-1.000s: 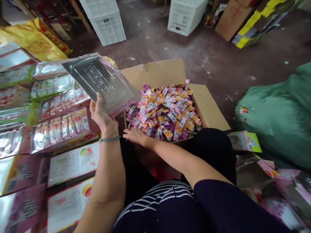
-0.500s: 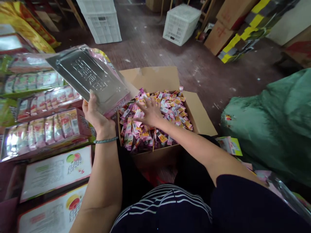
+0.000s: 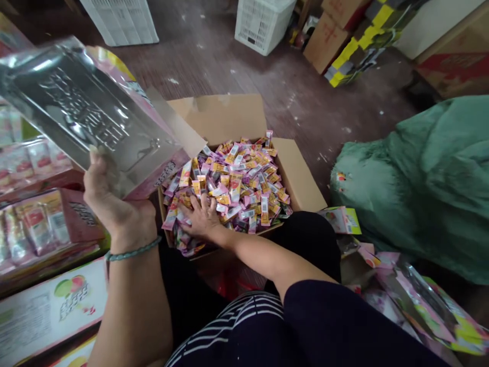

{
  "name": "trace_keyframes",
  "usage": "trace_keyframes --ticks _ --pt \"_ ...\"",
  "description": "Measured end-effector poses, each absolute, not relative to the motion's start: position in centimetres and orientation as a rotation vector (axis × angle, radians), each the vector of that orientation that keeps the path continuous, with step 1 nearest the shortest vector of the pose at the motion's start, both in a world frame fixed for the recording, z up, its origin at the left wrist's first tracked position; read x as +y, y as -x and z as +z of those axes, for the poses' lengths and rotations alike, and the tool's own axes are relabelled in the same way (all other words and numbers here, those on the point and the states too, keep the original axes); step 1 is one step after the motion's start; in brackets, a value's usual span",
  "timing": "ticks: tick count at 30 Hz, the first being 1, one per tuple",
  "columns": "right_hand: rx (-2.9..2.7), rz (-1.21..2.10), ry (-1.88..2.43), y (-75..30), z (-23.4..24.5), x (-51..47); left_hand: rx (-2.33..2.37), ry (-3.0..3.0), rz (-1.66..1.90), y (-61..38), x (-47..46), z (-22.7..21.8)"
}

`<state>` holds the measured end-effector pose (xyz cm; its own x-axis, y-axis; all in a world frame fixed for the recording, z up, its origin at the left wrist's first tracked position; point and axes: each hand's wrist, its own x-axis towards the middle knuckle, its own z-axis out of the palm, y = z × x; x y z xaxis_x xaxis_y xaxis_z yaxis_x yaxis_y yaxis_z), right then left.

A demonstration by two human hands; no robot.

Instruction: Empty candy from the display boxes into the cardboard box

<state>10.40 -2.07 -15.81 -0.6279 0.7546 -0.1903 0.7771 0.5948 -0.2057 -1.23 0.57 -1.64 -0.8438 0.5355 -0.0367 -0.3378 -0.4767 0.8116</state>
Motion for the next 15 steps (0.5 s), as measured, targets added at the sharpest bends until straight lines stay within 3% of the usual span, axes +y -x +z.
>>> trace_keyframes --ticks 6,12,15 --pt "2.829 -0.527 -1.082 -7.0 -17.4 0.7 1.286 -0.375 2.174 0.5 1.7 -2.9" --pt "3.011 -0.671 -1.033 -9.7 -13.1 1.7 1.193 -0.722 1.886 0.8 1.9 -2.3" --pt "3.085 -0.883 -1.312 -13.7 -10.7 1.2 1.083 -0.856 1.786 -0.4 1.2 -1.0"
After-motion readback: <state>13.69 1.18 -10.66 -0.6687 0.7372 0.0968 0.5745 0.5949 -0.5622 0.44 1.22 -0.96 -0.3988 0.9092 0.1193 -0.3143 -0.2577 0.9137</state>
